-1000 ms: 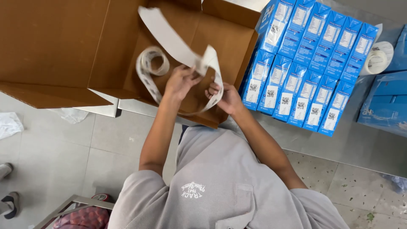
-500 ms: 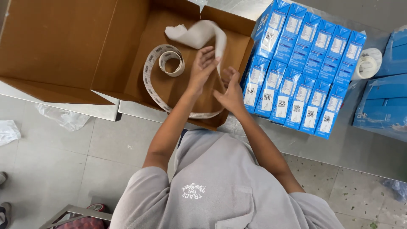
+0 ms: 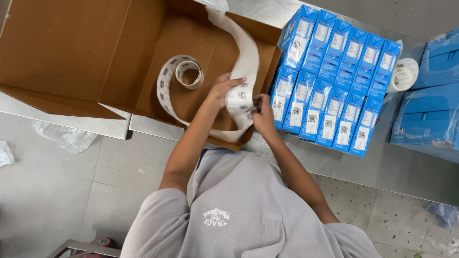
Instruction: The person packs cartons into a cardboard box and prepares labels from a roll by hand.
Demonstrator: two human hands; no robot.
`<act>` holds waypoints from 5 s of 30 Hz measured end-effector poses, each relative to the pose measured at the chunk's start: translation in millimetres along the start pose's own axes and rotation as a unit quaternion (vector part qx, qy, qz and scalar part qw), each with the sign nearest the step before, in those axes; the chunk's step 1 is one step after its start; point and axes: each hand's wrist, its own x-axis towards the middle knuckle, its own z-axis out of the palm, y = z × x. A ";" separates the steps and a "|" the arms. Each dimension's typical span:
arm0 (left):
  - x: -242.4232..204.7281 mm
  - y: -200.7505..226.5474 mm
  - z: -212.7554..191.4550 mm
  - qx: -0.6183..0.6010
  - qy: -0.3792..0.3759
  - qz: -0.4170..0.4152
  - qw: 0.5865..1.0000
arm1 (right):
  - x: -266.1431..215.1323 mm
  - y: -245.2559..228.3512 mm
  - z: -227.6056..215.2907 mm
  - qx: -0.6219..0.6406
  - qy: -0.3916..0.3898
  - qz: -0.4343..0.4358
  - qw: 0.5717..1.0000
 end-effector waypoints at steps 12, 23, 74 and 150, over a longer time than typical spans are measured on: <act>-53.6 19.1 33.5 0.220 0.068 0.152 0.961 | 3.5 -92.7 -10.3 0.274 0.018 0.003 0.962; -126.6 40.1 60.9 0.219 0.010 0.223 0.950 | -20.4 -160.8 -27.7 -0.154 0.165 -0.325 0.919; 116.1 15.4 202.0 0.531 -0.073 0.274 0.798 | 69.9 -40.6 -188.9 -0.240 0.130 -0.240 0.931; -174.8 63.9 105.8 0.573 -0.038 0.388 0.721 | -36.6 -161.7 -78.9 -0.184 -0.076 -0.390 0.899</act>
